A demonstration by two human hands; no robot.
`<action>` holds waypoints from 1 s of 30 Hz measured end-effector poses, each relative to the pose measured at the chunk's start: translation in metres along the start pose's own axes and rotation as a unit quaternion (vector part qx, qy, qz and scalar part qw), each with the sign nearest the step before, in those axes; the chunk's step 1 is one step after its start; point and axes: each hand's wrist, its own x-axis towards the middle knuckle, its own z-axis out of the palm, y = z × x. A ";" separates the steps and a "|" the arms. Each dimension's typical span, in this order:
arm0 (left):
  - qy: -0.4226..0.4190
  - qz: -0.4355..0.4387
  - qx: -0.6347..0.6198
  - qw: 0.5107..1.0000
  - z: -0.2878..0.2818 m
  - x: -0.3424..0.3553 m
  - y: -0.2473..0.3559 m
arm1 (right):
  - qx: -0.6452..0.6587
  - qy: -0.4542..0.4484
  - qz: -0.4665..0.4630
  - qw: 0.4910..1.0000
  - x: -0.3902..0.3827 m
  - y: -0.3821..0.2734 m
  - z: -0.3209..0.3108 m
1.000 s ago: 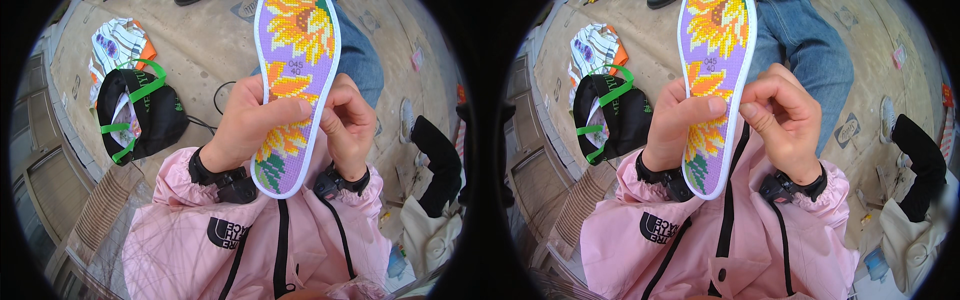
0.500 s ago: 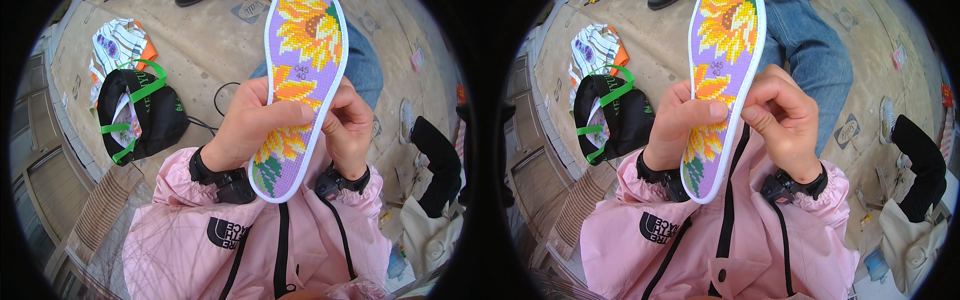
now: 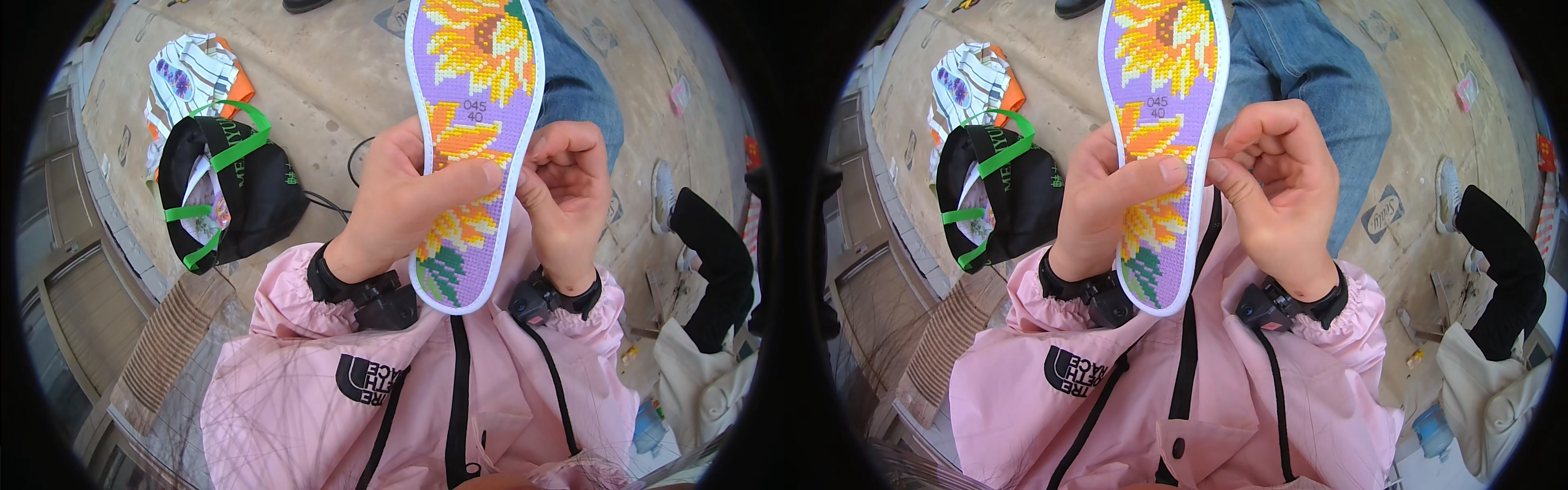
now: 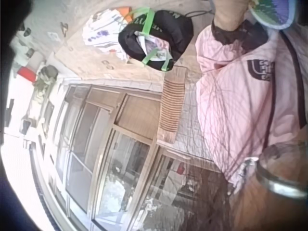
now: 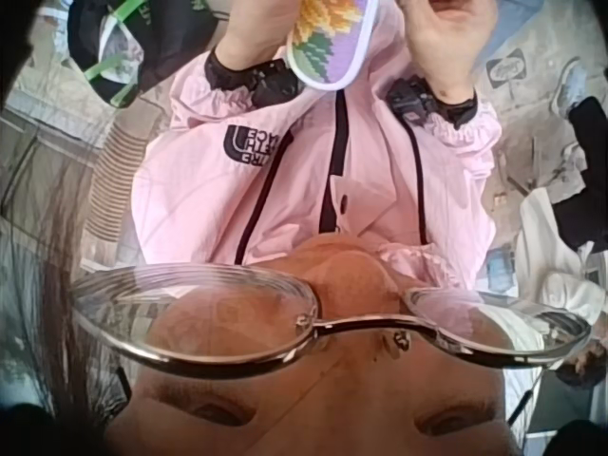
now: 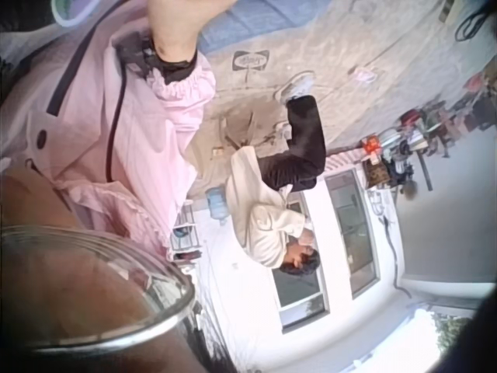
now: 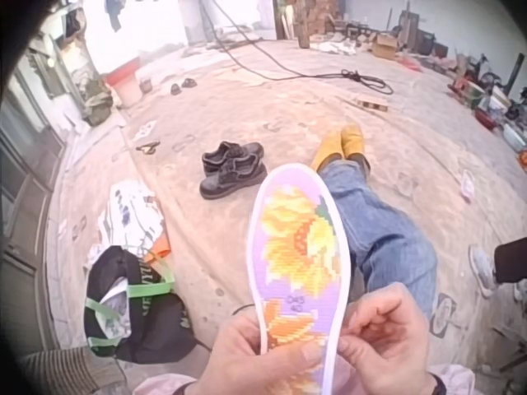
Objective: The person sews a decorative sunflower pattern onto a shoe insole using a needle and thread. They repeatedly insert the needle through the insole, pull the thread, and adjust the insole orientation while seated on the floor.
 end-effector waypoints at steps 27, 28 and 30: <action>0.304 0.262 0.399 0.825 -0.080 0.034 -0.023 | -0.107 0.158 -0.344 0.920 -0.015 -0.111 -0.060; 0.303 0.267 0.405 0.820 -0.082 0.033 -0.023 | -0.093 0.173 -0.357 0.913 -0.017 -0.114 -0.063; 0.288 0.287 0.422 0.811 -0.081 0.035 -0.025 | -0.118 0.243 -0.379 0.885 -0.017 -0.110 -0.058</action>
